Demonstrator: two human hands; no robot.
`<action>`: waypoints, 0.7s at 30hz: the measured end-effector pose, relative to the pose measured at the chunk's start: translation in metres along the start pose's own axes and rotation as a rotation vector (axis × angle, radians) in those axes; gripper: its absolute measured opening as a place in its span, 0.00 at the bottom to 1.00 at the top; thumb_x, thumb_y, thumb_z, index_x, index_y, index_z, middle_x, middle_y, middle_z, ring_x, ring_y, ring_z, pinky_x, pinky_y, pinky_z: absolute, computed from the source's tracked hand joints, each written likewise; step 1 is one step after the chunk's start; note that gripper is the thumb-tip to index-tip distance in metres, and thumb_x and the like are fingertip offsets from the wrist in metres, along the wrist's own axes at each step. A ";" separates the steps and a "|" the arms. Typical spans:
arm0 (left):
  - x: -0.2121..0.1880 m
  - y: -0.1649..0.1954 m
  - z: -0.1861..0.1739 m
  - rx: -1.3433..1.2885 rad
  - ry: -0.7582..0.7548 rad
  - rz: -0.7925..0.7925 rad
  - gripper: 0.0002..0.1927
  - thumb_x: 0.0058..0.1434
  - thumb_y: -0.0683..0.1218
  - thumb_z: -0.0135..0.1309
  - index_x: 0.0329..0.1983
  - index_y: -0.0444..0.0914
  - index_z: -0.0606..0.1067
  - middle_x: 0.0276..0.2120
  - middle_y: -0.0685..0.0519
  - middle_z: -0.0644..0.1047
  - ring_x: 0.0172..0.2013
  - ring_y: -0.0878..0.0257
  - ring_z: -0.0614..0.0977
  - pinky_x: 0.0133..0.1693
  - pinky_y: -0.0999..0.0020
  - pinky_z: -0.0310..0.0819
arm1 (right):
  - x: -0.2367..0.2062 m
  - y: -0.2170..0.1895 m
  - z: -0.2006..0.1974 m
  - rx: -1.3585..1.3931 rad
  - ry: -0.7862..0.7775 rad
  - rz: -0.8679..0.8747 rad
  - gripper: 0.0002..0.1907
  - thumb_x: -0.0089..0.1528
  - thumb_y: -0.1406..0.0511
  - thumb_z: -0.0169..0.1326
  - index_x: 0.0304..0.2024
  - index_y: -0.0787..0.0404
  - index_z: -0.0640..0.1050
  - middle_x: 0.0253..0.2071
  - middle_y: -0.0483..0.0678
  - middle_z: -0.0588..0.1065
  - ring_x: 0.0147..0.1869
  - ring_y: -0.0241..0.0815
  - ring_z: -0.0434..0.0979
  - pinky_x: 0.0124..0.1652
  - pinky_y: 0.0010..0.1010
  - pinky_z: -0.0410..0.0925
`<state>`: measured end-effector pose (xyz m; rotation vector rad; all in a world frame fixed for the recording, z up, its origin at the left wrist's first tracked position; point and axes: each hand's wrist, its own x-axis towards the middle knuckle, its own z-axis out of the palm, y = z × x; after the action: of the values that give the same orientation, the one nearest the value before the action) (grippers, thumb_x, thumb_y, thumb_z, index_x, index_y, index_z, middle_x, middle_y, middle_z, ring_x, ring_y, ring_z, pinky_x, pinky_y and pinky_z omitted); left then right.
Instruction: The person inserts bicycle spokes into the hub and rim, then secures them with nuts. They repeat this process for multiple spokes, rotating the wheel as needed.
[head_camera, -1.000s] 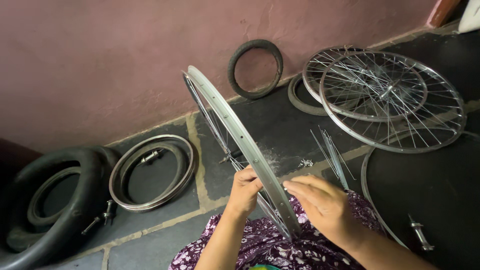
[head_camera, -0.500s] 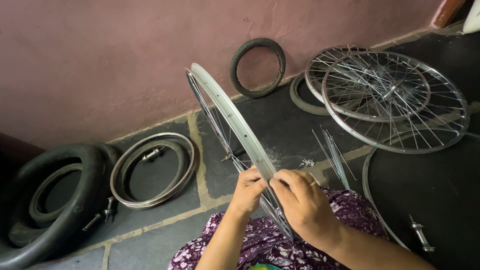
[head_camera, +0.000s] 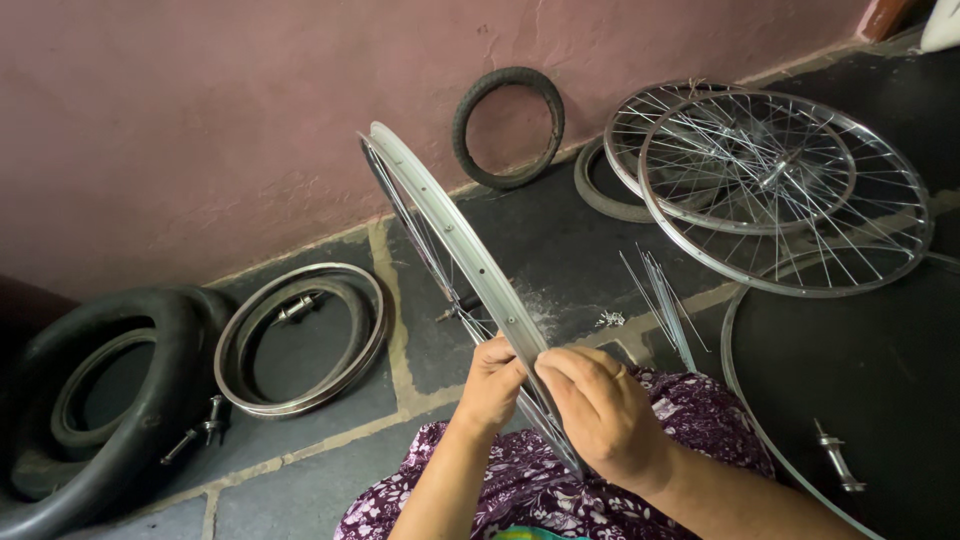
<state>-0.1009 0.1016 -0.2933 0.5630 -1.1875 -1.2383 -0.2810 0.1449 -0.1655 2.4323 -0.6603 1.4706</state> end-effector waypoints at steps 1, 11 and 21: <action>0.000 0.001 0.001 0.003 0.005 -0.013 0.10 0.65 0.46 0.62 0.42 0.33 0.82 0.44 0.53 0.76 0.47 0.63 0.75 0.52 0.66 0.70 | 0.000 0.000 0.001 0.011 -0.001 0.014 0.13 0.59 0.76 0.62 0.46 0.76 0.78 0.49 0.53 0.73 0.52 0.46 0.77 0.51 0.31 0.76; -0.002 0.003 0.003 0.007 0.011 0.000 0.09 0.65 0.44 0.61 0.41 0.32 0.82 0.44 0.52 0.77 0.46 0.63 0.76 0.50 0.67 0.71 | -0.008 0.005 0.004 0.054 0.021 -0.031 0.13 0.59 0.76 0.62 0.46 0.77 0.77 0.50 0.54 0.72 0.53 0.48 0.77 0.52 0.32 0.75; 0.000 0.006 0.004 0.022 0.020 -0.003 0.06 0.65 0.42 0.60 0.41 0.33 0.82 0.43 0.51 0.77 0.45 0.63 0.77 0.49 0.67 0.71 | -0.018 0.006 0.004 0.089 0.139 0.134 0.12 0.58 0.75 0.63 0.45 0.68 0.79 0.49 0.50 0.73 0.51 0.46 0.76 0.50 0.33 0.72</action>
<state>-0.1014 0.1048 -0.2867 0.5920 -1.1850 -1.2212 -0.2878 0.1429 -0.1830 2.3629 -0.7559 1.7373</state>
